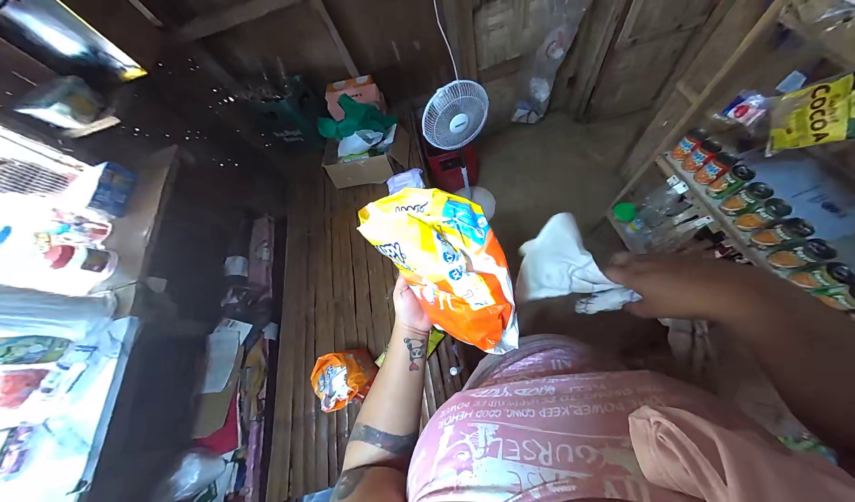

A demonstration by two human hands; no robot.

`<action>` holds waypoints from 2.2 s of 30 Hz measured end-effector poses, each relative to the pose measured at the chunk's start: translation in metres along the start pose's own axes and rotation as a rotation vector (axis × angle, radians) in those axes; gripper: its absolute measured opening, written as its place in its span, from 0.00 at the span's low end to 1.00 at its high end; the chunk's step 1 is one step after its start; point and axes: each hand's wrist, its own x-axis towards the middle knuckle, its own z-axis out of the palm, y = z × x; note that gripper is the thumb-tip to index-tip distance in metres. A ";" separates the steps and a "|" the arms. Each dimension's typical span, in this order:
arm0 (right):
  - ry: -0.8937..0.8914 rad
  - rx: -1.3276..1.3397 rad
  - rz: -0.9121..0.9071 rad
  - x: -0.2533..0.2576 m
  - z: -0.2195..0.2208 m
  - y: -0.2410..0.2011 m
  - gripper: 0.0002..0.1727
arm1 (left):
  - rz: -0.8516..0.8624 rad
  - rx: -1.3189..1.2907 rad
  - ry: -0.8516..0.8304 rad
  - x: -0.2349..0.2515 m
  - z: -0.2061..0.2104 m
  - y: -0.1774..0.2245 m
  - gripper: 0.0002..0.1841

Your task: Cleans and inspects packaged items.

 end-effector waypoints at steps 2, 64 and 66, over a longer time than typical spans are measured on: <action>0.114 -0.031 0.018 -0.010 -0.008 -0.006 0.29 | 0.005 0.040 0.040 -0.001 0.003 0.000 0.36; 1.194 0.501 -0.473 0.094 0.170 0.019 0.37 | -0.009 1.068 -0.299 -0.035 0.086 0.005 0.09; 1.190 0.517 -0.455 0.096 0.175 0.022 0.38 | 0.076 1.248 -0.338 -0.035 0.079 0.004 0.14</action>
